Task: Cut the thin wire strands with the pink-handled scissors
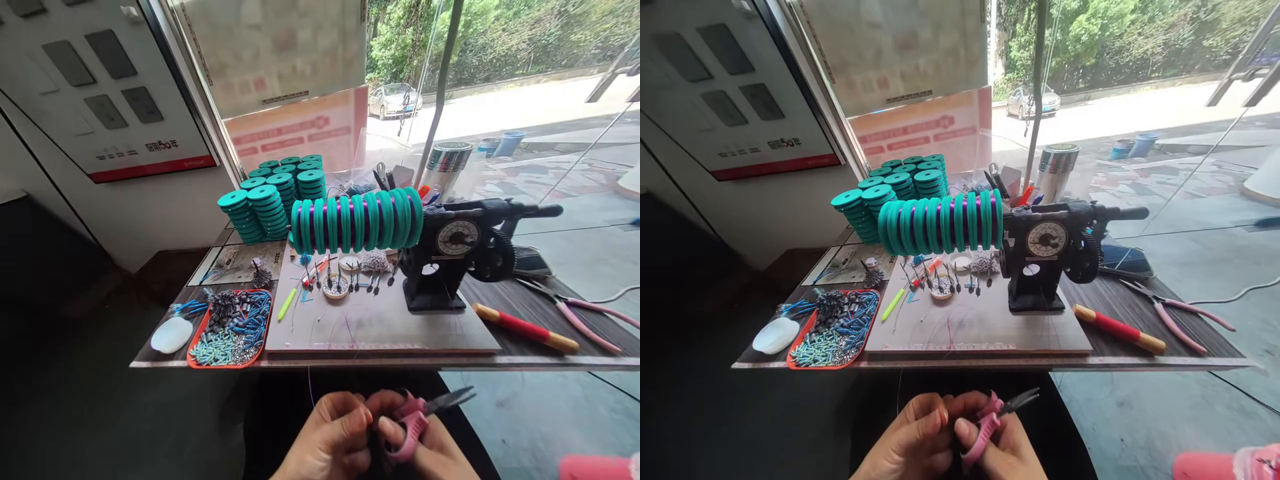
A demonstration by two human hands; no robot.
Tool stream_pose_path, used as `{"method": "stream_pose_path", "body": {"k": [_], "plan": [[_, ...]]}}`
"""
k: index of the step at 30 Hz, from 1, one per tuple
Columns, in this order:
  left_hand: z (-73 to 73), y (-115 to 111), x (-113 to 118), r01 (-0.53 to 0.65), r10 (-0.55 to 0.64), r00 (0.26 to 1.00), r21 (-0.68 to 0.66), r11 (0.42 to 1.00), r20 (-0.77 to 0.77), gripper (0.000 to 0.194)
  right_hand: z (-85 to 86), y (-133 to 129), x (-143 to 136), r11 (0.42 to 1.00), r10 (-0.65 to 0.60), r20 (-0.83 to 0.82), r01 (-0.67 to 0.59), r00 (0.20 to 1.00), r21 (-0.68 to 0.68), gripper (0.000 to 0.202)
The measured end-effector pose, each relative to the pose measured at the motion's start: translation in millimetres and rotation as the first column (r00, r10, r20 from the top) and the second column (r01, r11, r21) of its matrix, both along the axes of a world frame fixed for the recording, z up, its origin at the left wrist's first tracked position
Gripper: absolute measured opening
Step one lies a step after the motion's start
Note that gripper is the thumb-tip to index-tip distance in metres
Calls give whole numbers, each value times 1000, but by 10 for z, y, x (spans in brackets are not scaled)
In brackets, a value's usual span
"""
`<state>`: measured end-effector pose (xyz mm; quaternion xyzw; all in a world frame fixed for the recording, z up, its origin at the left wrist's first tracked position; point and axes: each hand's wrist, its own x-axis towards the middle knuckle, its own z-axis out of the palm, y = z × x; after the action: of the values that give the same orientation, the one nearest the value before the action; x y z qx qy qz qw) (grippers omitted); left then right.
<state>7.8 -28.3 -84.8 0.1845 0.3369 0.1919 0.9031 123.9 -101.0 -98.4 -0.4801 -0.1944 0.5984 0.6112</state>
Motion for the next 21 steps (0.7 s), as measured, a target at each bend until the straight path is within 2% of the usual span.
{"method": "stream_pose_path", "body": {"k": [3,6,8,9,10,11,12,13,14,15,16,17,19,21], "plan": [[-59,-27,20,-10,10,1000,30,1000,-11,32,71,25,-7,999,21,-19,-20,1000,46,39],[-92,-41,34,26,-20,999,116,993,-50,39,107,26,43,999,3,46,-5,999,48,39],[-61,-29,22,63,-19,989,308,949,-144,43,91,14,119,998,14,170,-25,985,64,38],[-26,-16,12,78,20,980,470,879,-199,44,77,7,163,996,29,242,-49,970,78,37],[17,2,2,92,85,969,661,745,-230,43,62,1,206,994,37,304,-68,952,90,35],[67,25,-5,106,153,964,841,531,-218,41,49,-4,242,992,42,350,-81,936,98,34],[118,53,-5,114,200,965,960,256,-168,36,40,-7,269,990,46,377,-93,925,106,33],[165,86,3,117,210,971,993,-25,-109,28,35,-9,286,989,42,382,-92,923,114,33],[206,120,17,116,196,978,957,-266,-64,21,34,-9,293,990,24,373,-74,928,122,33],[238,156,37,122,179,983,889,-441,-45,16,35,-8,294,991,0,357,-47,934,123,34],[260,191,58,140,178,983,822,-551,-48,16,37,-7,292,993,-23,345,-18,938,118,34],[272,225,78,173,195,979,773,-610,-65,18,37,-5,290,994,-34,345,-4,938,110,33],[277,280,104,250,249,962,722,-645,-111,20,29,1,302,996,-32,393,-6,919,94,31],[273,319,111,312,282,946,697,-646,-161,21,8,10,333,994,-7,483,-49,875,102,29]]}}
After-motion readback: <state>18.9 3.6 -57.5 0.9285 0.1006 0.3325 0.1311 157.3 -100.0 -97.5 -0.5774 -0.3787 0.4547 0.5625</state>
